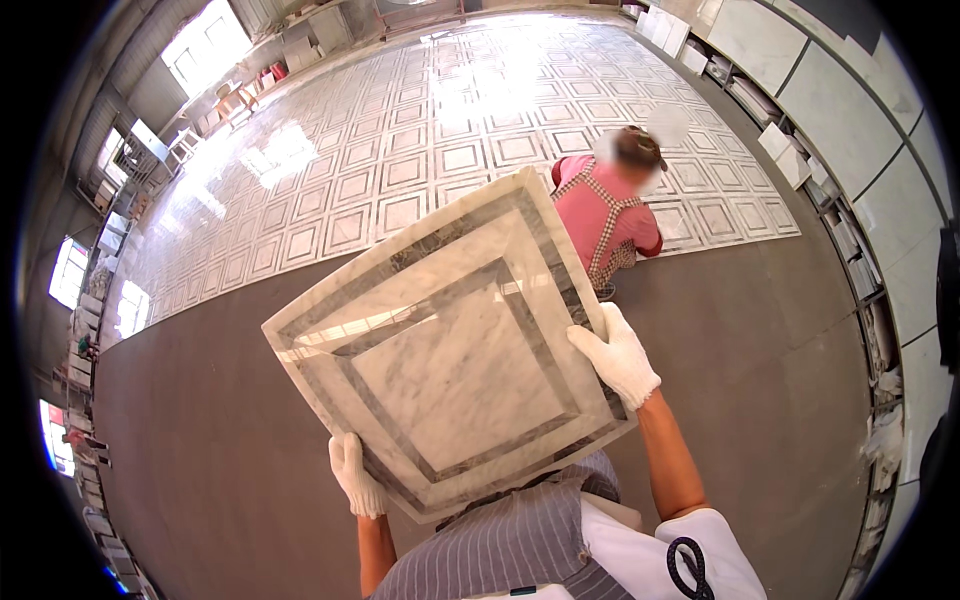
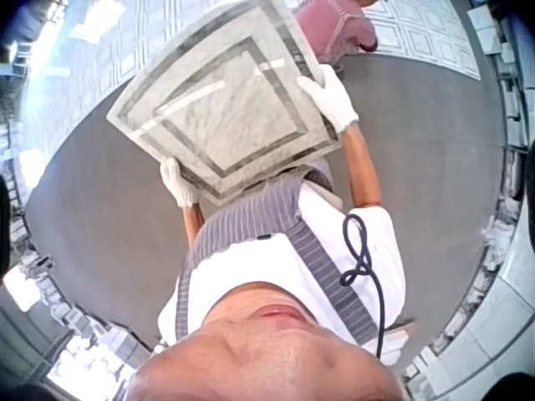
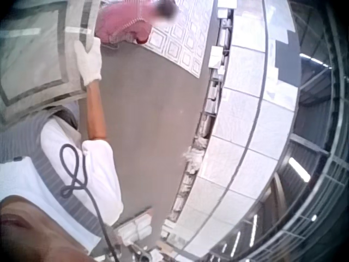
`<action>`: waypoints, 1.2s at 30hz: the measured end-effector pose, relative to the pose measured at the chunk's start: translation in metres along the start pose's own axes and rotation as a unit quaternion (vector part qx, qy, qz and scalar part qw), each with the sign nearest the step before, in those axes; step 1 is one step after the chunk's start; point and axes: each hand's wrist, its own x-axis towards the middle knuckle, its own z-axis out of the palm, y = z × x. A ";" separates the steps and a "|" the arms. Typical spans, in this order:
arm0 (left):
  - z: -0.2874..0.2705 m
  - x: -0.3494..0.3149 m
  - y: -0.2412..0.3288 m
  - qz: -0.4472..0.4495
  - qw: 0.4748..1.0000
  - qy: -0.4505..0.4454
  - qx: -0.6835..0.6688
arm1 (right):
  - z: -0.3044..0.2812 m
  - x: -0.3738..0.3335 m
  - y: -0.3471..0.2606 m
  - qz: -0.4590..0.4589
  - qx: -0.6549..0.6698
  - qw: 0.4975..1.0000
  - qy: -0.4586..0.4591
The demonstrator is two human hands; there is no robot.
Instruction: The person carries square tiles with a geometric pattern and places them on the floor to form a continuous tiled surface. They align each tile with adjacent ones and press down to secure placement. A coworker assists by placing additional tiles nearby.
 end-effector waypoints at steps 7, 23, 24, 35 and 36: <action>0.057 0.104 0.002 0.021 0.999 0.026 0.005 | 0.034 0.144 -0.035 -0.013 0.050 0.997 -0.050; 0.197 0.313 0.041 -0.014 0.998 0.045 0.032 | 0.070 0.411 -0.118 0.048 -0.050 0.992 -0.108; 0.204 0.329 0.043 -0.017 0.999 0.029 0.036 | 0.073 0.420 -0.124 0.056 -0.048 0.992 -0.105; 0.281 0.561 0.051 -0.028 0.992 -0.116 0.039 | 0.134 0.511 -0.116 0.063 0.034 0.993 0.098; 0.282 0.577 0.050 -0.029 0.991 -0.124 0.042 | 0.139 0.515 -0.121 0.074 0.014 0.991 0.110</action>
